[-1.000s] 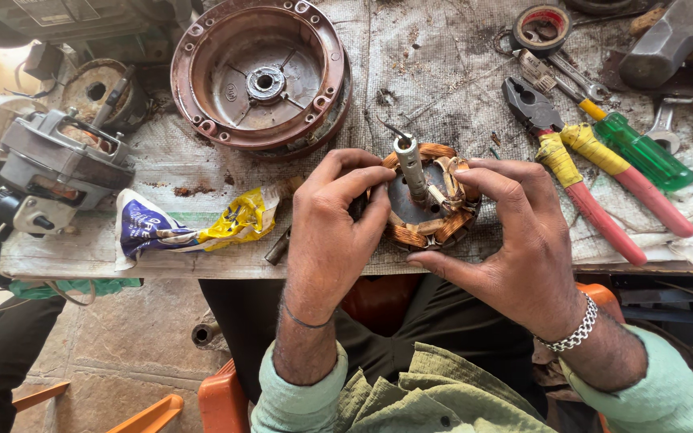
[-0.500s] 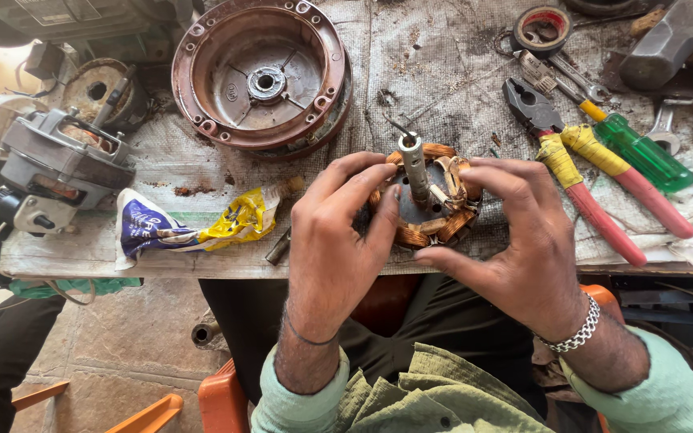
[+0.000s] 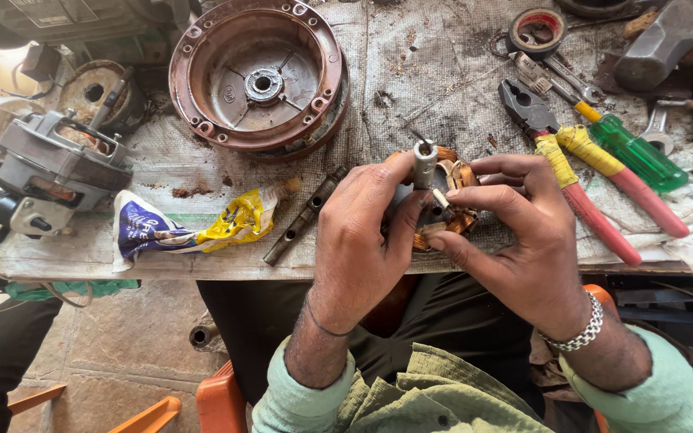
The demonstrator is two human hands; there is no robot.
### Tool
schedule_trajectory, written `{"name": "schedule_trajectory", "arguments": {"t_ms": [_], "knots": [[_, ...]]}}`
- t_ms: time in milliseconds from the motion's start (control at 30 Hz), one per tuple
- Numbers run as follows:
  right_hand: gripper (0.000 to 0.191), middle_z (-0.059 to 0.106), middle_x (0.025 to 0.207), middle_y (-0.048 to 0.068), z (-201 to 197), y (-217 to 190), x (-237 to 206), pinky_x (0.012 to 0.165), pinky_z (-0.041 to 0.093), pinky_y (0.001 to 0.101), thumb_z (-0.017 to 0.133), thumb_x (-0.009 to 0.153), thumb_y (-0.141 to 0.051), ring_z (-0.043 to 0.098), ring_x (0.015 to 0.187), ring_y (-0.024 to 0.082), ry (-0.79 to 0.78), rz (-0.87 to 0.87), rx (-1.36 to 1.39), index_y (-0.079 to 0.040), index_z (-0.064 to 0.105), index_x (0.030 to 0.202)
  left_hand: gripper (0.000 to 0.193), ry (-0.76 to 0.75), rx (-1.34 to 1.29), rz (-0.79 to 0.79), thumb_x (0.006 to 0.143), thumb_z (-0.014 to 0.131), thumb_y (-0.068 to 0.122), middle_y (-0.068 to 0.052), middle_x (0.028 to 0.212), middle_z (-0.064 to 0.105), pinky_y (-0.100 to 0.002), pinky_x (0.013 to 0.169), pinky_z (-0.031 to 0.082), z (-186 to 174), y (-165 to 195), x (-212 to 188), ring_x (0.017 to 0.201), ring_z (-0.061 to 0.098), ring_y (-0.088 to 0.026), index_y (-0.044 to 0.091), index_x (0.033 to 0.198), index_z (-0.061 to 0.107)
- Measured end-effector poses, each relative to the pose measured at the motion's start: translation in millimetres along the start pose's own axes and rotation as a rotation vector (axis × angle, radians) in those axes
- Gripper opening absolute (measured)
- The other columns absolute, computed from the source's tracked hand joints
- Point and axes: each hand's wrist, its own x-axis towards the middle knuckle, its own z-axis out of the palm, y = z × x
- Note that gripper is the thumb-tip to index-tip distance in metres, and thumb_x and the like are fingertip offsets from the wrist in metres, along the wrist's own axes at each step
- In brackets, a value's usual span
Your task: The person manipulates a small cylindrical electrical component with copper windings, repeatedly adjusting and inspecting the wires and central shaft. The hands rotate the component and tuck wires into slots while other tools and parts remain on the workbench.
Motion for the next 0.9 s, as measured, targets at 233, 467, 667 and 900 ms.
{"name": "schedule_trajectory", "arguments": {"t_ms": [233,467,667,900], "knots": [[0.035,0.060,0.122,0.010,-8.4,-2.6,5.0,0.098,0.053,0.0336,0.085,0.081,-0.015,0.064,0.114,0.021,-0.063,0.089,0.141,-0.007,0.068,0.110,0.031,0.018,-0.010,0.034,0.102,0.069,0.005,-0.013,0.109,0.070,-0.039,0.088,0.057,3.4,-3.2,2.2,0.101,0.071,-0.028,0.002,0.131,0.060],[0.029,0.063,0.118,0.009,-17.2,-4.7,8.4,0.101,0.051,0.0336,0.078,0.080,-0.008,0.064,0.114,0.021,-0.078,0.095,0.159,-0.006,0.066,0.107,0.030,-0.001,-0.013,0.027,0.103,0.067,0.003,-0.013,0.111,0.070,-0.040,0.089,0.056,3.0,-6.2,1.0,0.103,0.071,-0.030,0.002,0.132,0.058],[0.025,0.063,0.112,0.007,-11.8,-7.0,4.3,0.093,0.053,0.0317,0.082,0.080,-0.009,0.065,0.107,0.019,-0.059,0.087,0.122,-0.008,0.072,0.103,0.029,-0.007,-0.036,0.040,0.106,0.064,0.003,-0.013,0.111,0.069,-0.038,0.087,0.056,4.0,-6.7,0.9,0.100,0.070,-0.029,0.002,0.133,0.057],[0.024,0.067,0.108,0.006,-5.0,-10.8,-2.2,0.092,0.052,0.0388,0.084,0.082,-0.007,0.064,0.106,0.027,0.029,-0.067,-0.157,-0.011,0.074,0.104,0.031,-0.020,-0.057,0.022,0.105,0.066,0.003,-0.015,0.111,0.068,-0.041,0.089,0.056,2.1,-6.0,0.8,0.102,0.070,-0.031,0.002,0.134,0.057]]}}
